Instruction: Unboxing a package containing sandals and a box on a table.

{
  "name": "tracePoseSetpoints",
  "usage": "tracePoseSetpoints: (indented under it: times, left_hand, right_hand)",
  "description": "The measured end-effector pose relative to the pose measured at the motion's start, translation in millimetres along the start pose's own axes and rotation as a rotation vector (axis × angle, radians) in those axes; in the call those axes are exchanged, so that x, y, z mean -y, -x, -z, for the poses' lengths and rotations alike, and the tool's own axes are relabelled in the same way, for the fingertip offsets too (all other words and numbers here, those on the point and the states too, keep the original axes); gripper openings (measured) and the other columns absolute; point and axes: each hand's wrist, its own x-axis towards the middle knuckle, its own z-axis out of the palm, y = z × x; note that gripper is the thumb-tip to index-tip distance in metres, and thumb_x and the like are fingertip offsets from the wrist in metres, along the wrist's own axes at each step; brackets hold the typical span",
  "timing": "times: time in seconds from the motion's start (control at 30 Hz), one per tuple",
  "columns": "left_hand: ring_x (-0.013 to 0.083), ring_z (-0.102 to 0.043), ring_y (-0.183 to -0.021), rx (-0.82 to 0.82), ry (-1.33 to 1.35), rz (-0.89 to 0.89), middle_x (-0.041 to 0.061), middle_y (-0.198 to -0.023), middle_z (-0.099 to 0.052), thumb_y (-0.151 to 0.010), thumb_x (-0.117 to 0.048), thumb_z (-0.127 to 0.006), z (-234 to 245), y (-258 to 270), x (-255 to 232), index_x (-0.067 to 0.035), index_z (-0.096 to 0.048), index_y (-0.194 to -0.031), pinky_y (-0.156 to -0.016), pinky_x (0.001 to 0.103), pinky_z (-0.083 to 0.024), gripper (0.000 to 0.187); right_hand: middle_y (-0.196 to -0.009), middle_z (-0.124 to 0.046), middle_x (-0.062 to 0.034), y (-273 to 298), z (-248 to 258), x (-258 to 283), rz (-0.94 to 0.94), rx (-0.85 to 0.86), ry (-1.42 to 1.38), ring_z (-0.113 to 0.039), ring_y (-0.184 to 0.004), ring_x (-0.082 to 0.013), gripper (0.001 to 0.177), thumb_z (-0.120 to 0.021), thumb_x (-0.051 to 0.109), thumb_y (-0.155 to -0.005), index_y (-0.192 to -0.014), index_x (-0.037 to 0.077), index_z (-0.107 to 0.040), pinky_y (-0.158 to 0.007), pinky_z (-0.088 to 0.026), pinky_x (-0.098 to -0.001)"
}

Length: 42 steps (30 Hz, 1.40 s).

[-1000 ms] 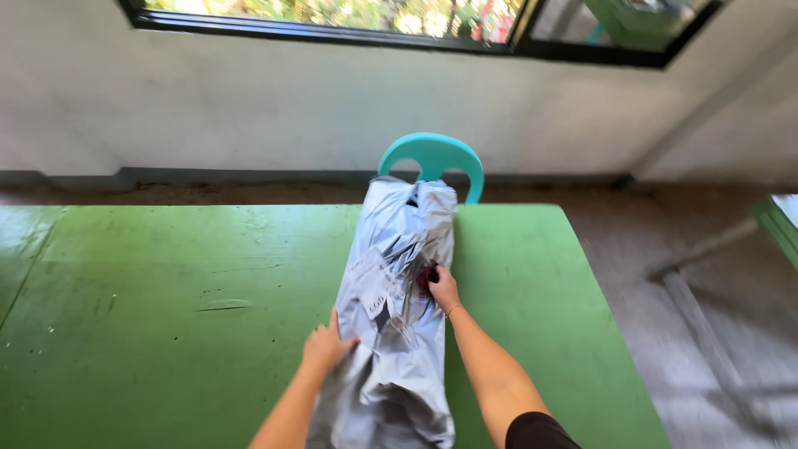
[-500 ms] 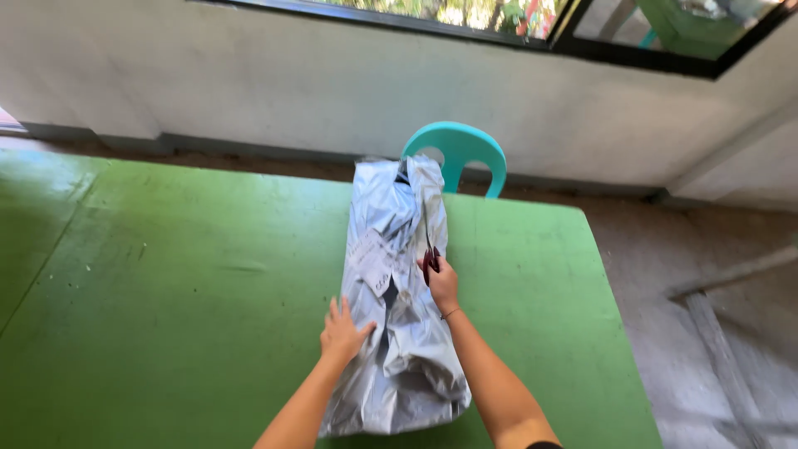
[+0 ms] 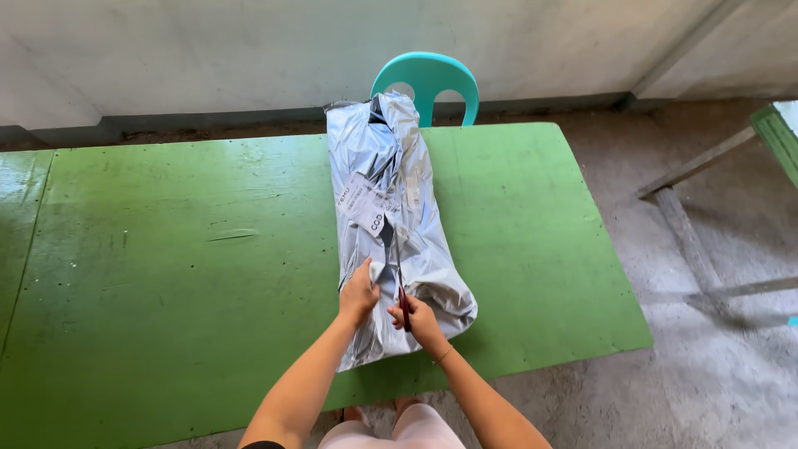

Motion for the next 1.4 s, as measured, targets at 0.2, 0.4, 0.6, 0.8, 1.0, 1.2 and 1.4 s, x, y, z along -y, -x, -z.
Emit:
tracePoseSetpoints:
  times: [0.2, 0.4, 0.6, 0.8, 1.0, 1.2, 1.4]
  left_hand:
    - [0.0298, -0.071, -0.082, -0.114, 0.361, -0.001, 0.012, -0.087, -0.074, -0.085, -0.017, -0.073, 6.7, 4.1, 10.5, -0.005, -0.070, -0.104, -0.076, 0.042, -0.055, 0.023]
    - [0.0188, -0.071, -0.071, -0.123, 0.597, 0.082, 0.010, -0.078, -0.076, -0.082, -0.019, -0.079, 11.2, 4.9, 13.0, -0.002, -0.072, -0.088, -0.069, 0.033, -0.054, 0.019]
    - [0.0173, -0.069, -0.068, -0.141, 0.606, 0.081, 0.009, -0.076, -0.075, -0.081, -0.019, -0.081, 4.9, 2.3, 17.1, -0.002, -0.073, -0.086, -0.068, 0.033, -0.053, 0.020]
    - [0.0194, -0.070, -0.068, -0.139, 0.535, 0.082, 0.010, -0.076, -0.074, -0.080, -0.021, -0.082, 6.2, 1.9, 18.4, -0.003, -0.073, -0.086, -0.067, 0.034, -0.054, 0.022]
    - [0.0211, -0.070, -0.067, -0.092, 0.533, 0.117, 0.010, -0.076, -0.074, -0.081, -0.023, -0.081, 10.2, 3.0, 18.1, -0.003, -0.071, -0.086, -0.067, 0.035, -0.054, 0.023]
    - [0.0206, -0.070, -0.070, -0.092, 0.559, 0.098, 0.010, -0.078, -0.074, -0.079, -0.023, -0.082, 14.2, 7.0, 24.8, -0.003, -0.071, -0.085, -0.068, 0.035, -0.054, 0.024]
    - [0.0274, -0.071, -0.077, -0.069, 0.421, 0.080, 0.010, -0.082, -0.073, -0.080, -0.034, -0.078, 16.5, -3.5, 22.8, -0.005, -0.069, -0.088, -0.071, 0.039, -0.054, 0.031]
  right_hand:
    - [-0.072, -0.061, -0.0011, 27.2, 20.2, -61.7, -0.233, -0.009, -0.034, -0.063, -0.059, -0.0116, 0.037, -0.075, 0.040, -0.092, -0.085, 0.006, -0.063, -0.052, -0.050, -0.0261]
    - [-0.071, -0.062, 0.0040, 43.4, 26.8, -56.5, -0.348, 0.080, 0.033, -0.062, -0.059, -0.0117, 0.043, -0.063, 0.059, -0.089, -0.089, 0.015, -0.064, -0.052, -0.049, -0.0288]
    - [-0.063, -0.061, -0.0027, 44.7, 21.1, -54.0, -0.379, 0.109, 0.072, -0.063, -0.056, -0.0157, 0.057, -0.059, 0.067, -0.093, -0.080, 0.011, -0.058, -0.053, -0.049, -0.0270]
    - [-0.059, -0.059, -0.0045, 5.9, -16.7, -22.0, -0.324, 0.077, -0.083, -0.064, -0.054, -0.0166, 0.059, -0.056, 0.069, -0.090, -0.078, 0.012, -0.058, -0.051, -0.050, -0.0284]
    - [-0.056, -0.053, -0.0055, -7.3, -39.1, -28.7, -0.158, -0.095, -0.097, -0.056, -0.048, -0.0188, 0.059, -0.062, 0.065, -0.094, -0.075, 0.010, -0.057, -0.045, -0.040, -0.0291]
    - [-0.059, -0.058, -0.0035, -22.3, -34.4, 13.1, -0.260, -0.056, -0.102, -0.062, -0.052, -0.0170, 0.063, -0.057, 0.074, -0.088, -0.074, 0.012, -0.059, -0.047, -0.042, -0.0283]
    - [-0.061, -0.058, -0.0027, -45.8, -25.1, 46.9, -0.395, -0.003, -0.011, -0.065, -0.055, -0.0192, 0.070, -0.058, 0.082, -0.080, -0.074, 0.012, -0.058, -0.050, -0.050, -0.0317]
